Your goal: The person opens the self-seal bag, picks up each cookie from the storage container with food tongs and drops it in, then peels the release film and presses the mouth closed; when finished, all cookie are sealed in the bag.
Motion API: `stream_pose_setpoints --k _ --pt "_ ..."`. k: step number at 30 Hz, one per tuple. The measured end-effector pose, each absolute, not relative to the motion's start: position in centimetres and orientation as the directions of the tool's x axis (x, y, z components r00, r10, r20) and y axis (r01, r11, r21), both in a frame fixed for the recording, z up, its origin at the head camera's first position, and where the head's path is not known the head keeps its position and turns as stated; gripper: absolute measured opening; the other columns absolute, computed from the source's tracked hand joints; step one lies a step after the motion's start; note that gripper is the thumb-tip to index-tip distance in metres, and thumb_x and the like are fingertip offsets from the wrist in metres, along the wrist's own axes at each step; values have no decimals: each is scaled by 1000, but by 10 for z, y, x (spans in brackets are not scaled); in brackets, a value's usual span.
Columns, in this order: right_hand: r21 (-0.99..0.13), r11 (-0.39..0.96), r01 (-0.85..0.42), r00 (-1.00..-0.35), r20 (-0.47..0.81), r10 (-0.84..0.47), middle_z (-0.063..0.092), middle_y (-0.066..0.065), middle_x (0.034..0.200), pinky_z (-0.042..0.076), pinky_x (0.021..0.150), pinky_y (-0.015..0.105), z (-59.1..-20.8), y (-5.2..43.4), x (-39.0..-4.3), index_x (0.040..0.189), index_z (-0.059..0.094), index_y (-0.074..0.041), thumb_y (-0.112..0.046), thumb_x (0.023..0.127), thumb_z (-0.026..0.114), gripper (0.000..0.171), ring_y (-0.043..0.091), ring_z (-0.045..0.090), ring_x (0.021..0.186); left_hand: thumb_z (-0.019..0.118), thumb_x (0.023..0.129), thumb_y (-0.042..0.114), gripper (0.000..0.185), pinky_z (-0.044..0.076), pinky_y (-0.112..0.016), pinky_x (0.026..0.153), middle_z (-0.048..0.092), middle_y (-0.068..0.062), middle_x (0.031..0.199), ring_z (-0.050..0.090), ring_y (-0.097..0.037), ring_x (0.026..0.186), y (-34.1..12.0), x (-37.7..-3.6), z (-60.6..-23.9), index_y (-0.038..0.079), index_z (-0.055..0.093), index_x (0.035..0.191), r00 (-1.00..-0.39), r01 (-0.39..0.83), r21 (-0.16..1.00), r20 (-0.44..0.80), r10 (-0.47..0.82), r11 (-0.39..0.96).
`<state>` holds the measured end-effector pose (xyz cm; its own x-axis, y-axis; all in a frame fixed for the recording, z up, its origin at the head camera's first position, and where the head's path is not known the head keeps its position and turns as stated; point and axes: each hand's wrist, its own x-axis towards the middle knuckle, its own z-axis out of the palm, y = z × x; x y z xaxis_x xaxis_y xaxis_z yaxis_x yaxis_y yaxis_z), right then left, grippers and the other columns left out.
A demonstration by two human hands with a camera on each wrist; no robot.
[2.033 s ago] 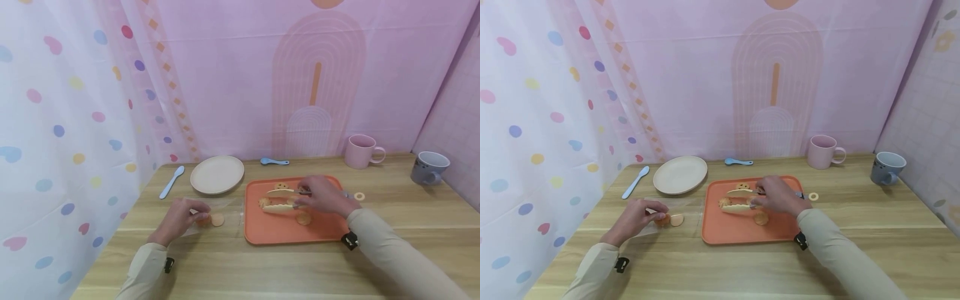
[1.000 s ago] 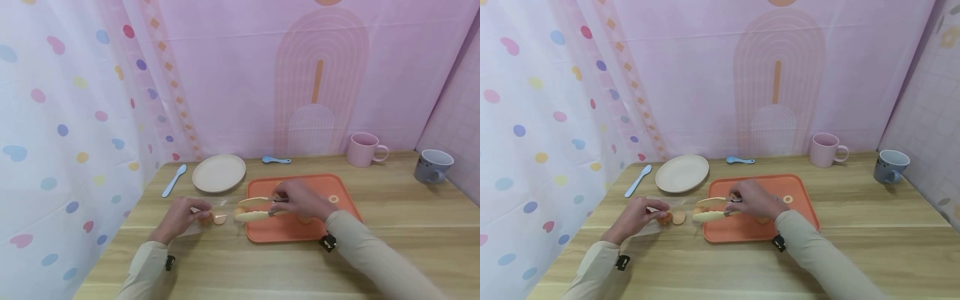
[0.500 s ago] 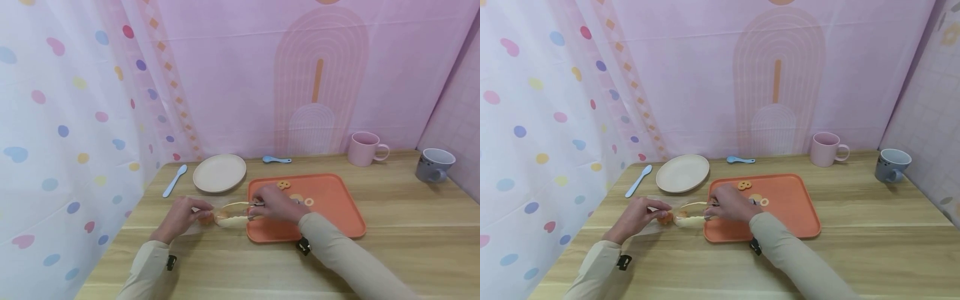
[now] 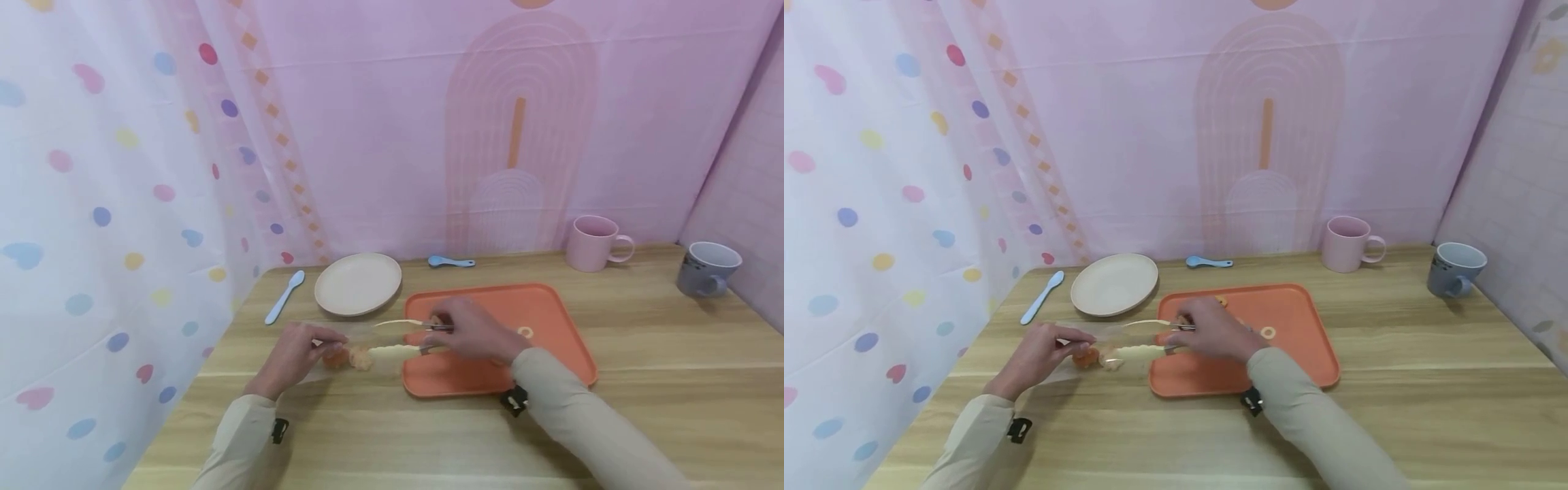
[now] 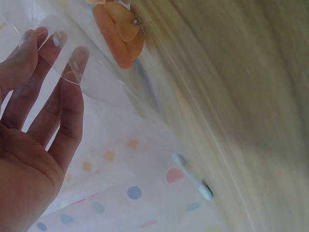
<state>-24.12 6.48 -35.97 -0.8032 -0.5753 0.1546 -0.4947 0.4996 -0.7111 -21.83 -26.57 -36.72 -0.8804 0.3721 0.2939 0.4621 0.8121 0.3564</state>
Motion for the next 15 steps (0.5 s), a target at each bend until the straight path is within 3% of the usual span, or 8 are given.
stream_pose_setpoints --k 3,5,9,15 --pt "-695 548 -466 -833 135 -536 54 -3 68 37 53 21 -358 89 -243 79 60 -15 -30 90 76 25 6 49 62 76 86 6 12 61 -25 71 80 -2 92 74 -12 82 -264 -220 -367 11 81 96 -877 467 351 300 376 811" --pt "-647 599 -472 -849 150 -507 50 -3 69 39 54 24 -358 105 -245 81 61 -15 -31 89 77 24 9 44 63 75 87 6 12 61 -26 72 80 -2 92 74 -13 83 -263 -220 -367 12 81 96 -876 470 352 302 377 810" --pt "-551 672 -495 -861 205 -466 63 -2 80 48 66 30 -359 133 -248 90 67 -14 -31 87 79 20 12 55 74 76 87 6 12 62 -28 72 80 -1 91 75 -14 85 -263 -221 -369 12 81 96 -872 475 342 307 382 811" --pt "-455 733 -506 -862 295 -412 72 10 96 54 78 43 -357 165 -253 102 72 -6 -31 82 83 34 24 65 88 75 88 9 11 62 -31 73 80 0 91 75 -16 87 -263 -220 -371 11 81 97 -872 476 337 297 388 812"
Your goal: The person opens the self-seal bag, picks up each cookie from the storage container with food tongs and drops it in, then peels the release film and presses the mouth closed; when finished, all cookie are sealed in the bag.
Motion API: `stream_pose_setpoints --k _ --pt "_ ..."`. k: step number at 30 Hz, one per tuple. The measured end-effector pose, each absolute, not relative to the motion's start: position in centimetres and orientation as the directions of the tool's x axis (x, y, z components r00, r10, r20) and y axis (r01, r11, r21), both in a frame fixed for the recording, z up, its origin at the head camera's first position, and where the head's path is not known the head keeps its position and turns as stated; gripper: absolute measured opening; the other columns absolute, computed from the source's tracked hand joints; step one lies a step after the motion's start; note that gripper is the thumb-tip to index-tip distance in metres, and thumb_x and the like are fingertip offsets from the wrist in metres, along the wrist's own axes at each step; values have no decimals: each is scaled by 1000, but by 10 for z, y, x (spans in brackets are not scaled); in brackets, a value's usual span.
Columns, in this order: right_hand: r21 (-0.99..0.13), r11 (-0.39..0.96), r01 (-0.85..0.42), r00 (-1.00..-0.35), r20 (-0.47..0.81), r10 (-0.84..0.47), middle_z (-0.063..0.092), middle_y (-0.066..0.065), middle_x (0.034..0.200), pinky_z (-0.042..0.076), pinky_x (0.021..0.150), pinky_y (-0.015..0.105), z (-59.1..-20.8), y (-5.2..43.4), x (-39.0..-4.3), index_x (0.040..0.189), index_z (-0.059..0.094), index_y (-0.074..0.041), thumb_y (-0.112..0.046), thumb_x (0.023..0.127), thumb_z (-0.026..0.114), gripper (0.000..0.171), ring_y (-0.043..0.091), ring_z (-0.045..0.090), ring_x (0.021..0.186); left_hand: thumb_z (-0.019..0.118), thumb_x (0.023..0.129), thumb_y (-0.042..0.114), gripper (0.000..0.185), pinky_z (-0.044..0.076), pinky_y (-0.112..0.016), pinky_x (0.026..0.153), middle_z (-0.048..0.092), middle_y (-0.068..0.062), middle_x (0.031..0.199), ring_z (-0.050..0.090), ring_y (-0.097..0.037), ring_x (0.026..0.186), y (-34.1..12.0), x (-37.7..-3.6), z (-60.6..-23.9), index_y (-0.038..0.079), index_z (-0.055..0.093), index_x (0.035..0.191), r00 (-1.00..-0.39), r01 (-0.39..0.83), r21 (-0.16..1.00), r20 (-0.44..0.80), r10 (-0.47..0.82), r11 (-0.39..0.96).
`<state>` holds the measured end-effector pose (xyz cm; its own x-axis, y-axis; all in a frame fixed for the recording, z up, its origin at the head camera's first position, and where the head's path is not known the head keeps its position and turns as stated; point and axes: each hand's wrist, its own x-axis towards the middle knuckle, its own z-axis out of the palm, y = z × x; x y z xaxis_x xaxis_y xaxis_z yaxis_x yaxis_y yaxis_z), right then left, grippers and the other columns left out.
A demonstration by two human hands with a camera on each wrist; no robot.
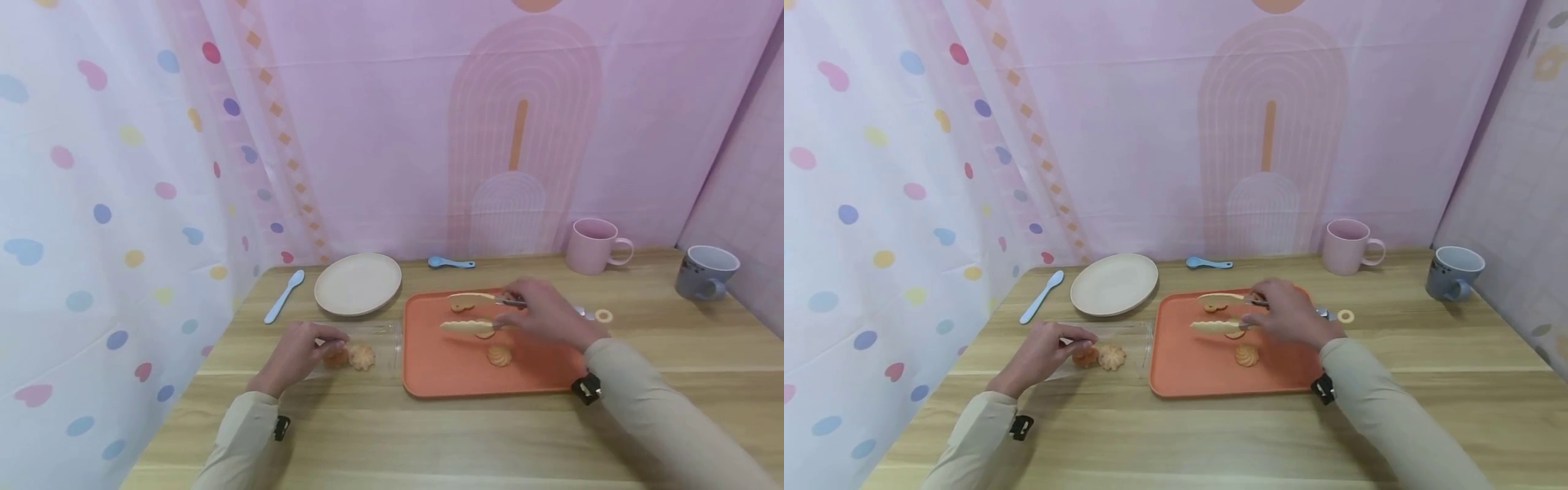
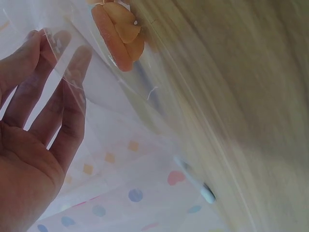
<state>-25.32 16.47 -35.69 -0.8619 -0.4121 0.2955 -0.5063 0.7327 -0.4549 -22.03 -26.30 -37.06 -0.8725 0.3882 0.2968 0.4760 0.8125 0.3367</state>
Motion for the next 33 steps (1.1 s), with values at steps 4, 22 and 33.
stream_pose_setpoints --k 4,22,33 --pt "-442 748 -496 -866 311 -391 73 14 97 54 77 44 -355 177 -260 105 72 0 -27 83 83 37 27 65 88 75 88 8 10 62 -31 74 80 0 91 75 -16 87 -263 -221 -370 10 80 96 -873 476 340 292 389 811" --pt "-370 794 -482 -873 280 -400 43 -4 60 32 55 26 -346 175 -276 67 57 -10 -26 83 81 33 12 40 59 74 87 6 10 61 -27 73 80 -3 92 75 -16 86 -262 -221 -368 7 80 96 -860 498 337 306 408 799" --pt "-354 800 -485 -870 286 -401 44 -4 58 30 53 24 -346 170 -280 67 57 -9 -26 84 81 34 11 39 57 73 89 7 10 61 -27 73 80 -3 94 75 -17 87 -261 -222 -367 8 80 96 -865 491 338 302 401 803"
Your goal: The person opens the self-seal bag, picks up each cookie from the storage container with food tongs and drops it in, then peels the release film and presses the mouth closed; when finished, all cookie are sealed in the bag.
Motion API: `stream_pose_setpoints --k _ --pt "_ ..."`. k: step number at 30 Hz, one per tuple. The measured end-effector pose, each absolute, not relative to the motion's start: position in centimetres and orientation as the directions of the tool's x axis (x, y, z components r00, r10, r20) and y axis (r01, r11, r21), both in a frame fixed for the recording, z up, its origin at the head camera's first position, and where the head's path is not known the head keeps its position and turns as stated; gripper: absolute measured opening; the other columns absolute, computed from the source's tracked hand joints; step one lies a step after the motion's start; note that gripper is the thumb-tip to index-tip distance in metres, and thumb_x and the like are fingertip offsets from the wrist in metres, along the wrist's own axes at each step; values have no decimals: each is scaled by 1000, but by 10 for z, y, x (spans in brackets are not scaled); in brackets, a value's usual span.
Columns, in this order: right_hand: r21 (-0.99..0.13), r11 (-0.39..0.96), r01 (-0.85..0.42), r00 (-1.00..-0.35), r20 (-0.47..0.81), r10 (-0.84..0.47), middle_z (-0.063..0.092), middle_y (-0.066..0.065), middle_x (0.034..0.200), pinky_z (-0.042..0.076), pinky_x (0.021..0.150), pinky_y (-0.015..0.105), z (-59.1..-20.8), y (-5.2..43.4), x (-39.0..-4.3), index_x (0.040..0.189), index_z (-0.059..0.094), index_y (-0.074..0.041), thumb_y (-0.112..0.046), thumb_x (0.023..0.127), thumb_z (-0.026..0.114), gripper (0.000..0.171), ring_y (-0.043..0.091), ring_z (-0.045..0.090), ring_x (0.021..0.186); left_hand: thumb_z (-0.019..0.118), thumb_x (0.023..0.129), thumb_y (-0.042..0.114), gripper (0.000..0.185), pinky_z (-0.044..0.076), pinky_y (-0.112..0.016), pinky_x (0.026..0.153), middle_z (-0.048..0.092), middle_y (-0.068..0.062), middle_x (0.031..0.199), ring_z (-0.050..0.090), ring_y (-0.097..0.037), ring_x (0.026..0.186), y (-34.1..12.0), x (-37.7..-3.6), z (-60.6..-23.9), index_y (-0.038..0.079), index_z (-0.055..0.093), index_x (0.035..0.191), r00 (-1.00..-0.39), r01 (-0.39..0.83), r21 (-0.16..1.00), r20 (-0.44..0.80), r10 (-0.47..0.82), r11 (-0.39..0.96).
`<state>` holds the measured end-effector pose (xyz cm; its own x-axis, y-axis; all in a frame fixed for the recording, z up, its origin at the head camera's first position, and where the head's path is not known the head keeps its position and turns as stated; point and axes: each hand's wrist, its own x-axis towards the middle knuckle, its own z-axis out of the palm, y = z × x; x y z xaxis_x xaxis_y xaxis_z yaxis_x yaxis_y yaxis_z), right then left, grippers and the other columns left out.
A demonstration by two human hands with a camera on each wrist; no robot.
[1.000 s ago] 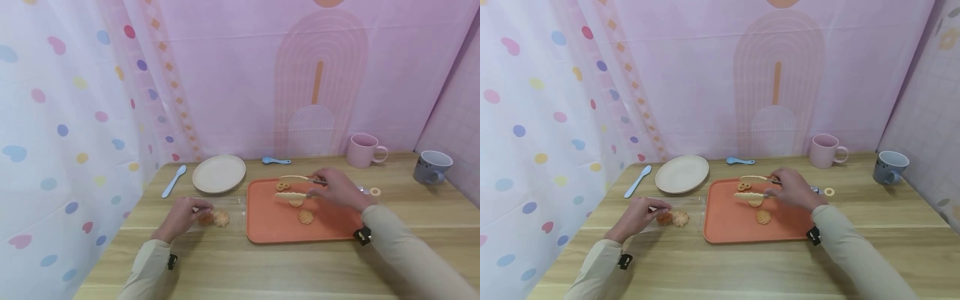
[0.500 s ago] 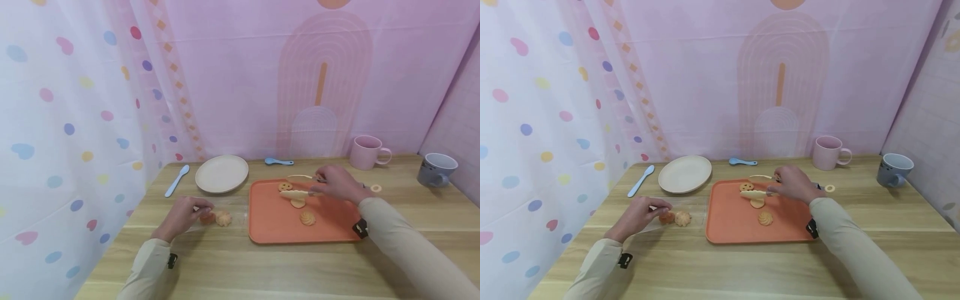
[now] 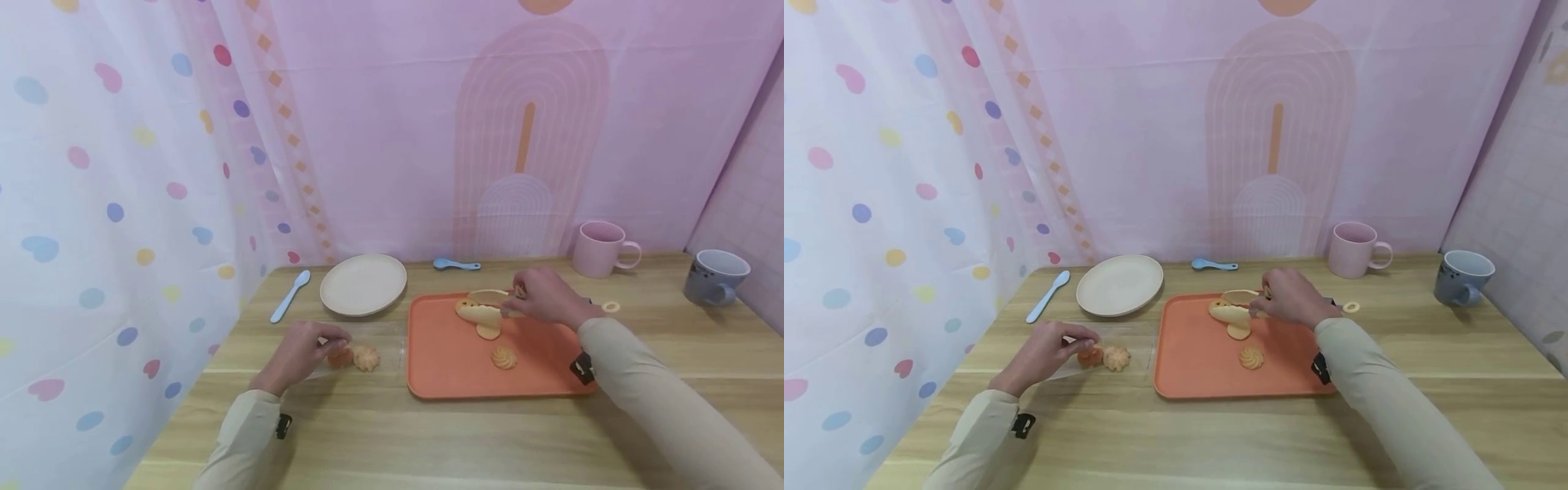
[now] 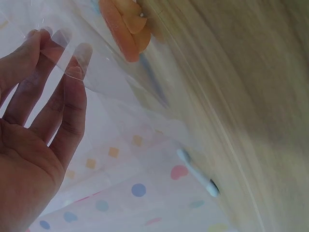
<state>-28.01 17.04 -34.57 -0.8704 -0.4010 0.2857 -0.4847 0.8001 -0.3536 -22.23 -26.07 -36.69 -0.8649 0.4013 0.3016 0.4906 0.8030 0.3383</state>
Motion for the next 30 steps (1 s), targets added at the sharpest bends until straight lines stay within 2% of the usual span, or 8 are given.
stream_pose_setpoints --k 6,17,30 --pt "-350 799 -489 -866 302 -398 56 1 64 35 53 24 -346 169 -277 77 65 -3 -21 83 81 25 12 45 59 73 89 5 11 62 -29 72 80 -5 97 75 -19 90 -261 -223 -367 8 80 97 -872 479 351 298 389 804" --pt "-404 734 -546 -837 308 -453 38 -5 59 28 52 22 -341 161 -264 76 62 -9 -23 83 82 26 9 36 57 73 89 4 12 63 -30 73 80 -8 97 76 -22 91 -261 -222 -366 6 79 99 -867 489 364 305 395 793" --pt "-491 651 -579 -804 214 -554 41 -7 62 28 52 20 -340 126 -248 77 63 -18 -30 86 80 22 6 38 57 73 89 4 13 63 -29 72 80 -7 98 75 -19 89 -262 -221 -365 5 80 100 -870 486 374 294 396 790"
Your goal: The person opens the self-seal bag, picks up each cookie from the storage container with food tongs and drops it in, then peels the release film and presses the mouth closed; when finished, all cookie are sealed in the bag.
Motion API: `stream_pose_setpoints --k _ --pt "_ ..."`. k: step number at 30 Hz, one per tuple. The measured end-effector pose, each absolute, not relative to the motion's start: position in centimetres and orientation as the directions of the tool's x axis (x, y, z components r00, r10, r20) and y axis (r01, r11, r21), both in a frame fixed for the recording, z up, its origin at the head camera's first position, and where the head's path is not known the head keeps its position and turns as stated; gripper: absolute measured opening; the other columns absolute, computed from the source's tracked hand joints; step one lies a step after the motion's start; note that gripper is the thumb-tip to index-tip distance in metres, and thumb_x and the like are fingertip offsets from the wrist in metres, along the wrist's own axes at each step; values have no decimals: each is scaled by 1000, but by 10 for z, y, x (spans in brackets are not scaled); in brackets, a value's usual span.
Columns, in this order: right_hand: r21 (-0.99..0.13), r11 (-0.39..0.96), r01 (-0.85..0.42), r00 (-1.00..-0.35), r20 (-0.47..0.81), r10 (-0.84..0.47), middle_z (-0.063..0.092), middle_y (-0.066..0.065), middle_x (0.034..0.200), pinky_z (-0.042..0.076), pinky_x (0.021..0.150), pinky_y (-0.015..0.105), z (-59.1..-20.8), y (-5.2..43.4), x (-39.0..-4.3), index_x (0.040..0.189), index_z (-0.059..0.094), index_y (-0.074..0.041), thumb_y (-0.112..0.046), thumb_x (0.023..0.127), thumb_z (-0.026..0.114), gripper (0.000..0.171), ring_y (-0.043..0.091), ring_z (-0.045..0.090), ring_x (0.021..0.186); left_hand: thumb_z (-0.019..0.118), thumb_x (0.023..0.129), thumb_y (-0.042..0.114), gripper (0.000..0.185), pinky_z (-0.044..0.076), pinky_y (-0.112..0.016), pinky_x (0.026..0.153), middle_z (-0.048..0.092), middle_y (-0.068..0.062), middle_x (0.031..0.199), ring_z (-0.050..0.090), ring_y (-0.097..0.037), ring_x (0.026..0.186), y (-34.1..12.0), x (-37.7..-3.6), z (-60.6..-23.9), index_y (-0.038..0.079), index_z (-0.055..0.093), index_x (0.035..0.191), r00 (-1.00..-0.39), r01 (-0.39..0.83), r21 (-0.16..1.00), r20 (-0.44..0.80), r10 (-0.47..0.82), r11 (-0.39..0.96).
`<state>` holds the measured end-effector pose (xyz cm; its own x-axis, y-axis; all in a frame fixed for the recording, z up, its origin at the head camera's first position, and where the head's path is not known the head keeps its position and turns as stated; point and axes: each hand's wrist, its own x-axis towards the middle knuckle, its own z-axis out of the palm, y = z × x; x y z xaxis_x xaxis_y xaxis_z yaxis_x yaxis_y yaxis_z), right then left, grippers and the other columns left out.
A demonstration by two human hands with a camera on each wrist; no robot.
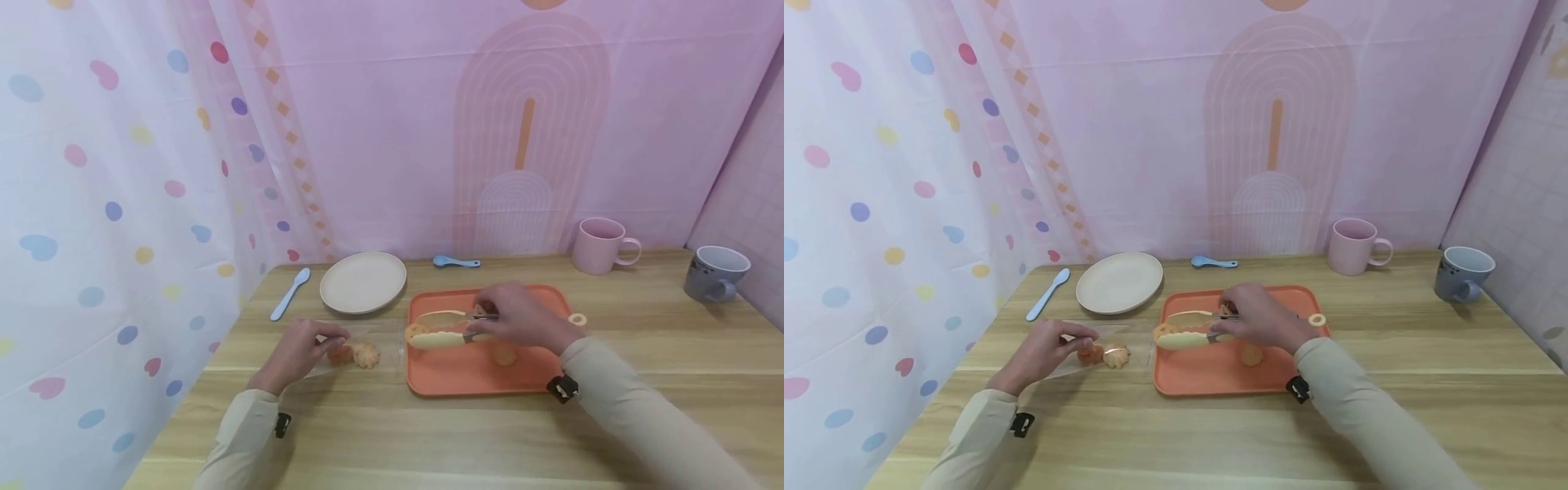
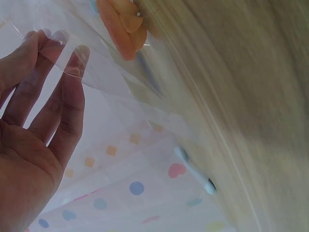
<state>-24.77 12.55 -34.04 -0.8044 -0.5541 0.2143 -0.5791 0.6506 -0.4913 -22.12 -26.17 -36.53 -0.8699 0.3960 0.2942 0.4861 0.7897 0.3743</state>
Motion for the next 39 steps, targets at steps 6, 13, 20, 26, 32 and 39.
stream_pose_setpoints --k 6,13,20,26,32,39 --pt "-518 630 -578 -795 184 -578 43 -7 62 30 51 20 -347 104 -248 77 65 -20 -32 86 80 21 7 39 58 73 89 4 13 63 -29 73 80 -7 97 76 -19 89 -261 -222 -365 5 80 100 -873 481 374 290 393 793" --pt "-536 598 -595 -775 188 -603 52 -9 65 35 53 19 -355 77 -248 82 68 -19 -35 87 78 20 4 42 59 74 88 4 12 62 -27 71 80 -6 96 76 -20 89 -261 -222 -366 7 80 98 -863 495 355 308 400 793" --pt "-574 550 -606 -760 214 -614 44 -7 61 30 54 19 -355 56 -248 78 64 -16 -37 87 79 27 5 35 58 72 90 7 11 60 -23 70 80 -4 97 75 -18 89 -261 -221 -366 9 80 98 -871 480 364 303 386 798" --pt "-569 535 -625 -748 241 -618 42 -7 64 29 54 18 -357 44 -250 82 62 -15 -34 87 79 25 5 35 59 72 90 7 11 60 -23 70 80 -5 97 75 -18 87 -262 -220 -365 9 80 98 -872 479 378 306 382 792" --pt "-552 544 -632 -748 251 -614 42 -7 65 29 54 19 -358 36 -252 79 59 -14 -33 84 81 29 6 36 60 72 90 7 11 59 -22 70 80 -4 96 74 -15 86 -262 -222 -365 10 80 97 -864 491 370 321 387 788" --pt "-545 564 -620 -762 246 -599 42 -6 65 29 53 19 -361 32 -253 80 60 -15 -33 84 82 28 7 37 61 72 90 7 11 59 -21 70 80 -4 96 75 -16 85 -262 -222 -365 10 80 97 -864 491 373 324 386 787"
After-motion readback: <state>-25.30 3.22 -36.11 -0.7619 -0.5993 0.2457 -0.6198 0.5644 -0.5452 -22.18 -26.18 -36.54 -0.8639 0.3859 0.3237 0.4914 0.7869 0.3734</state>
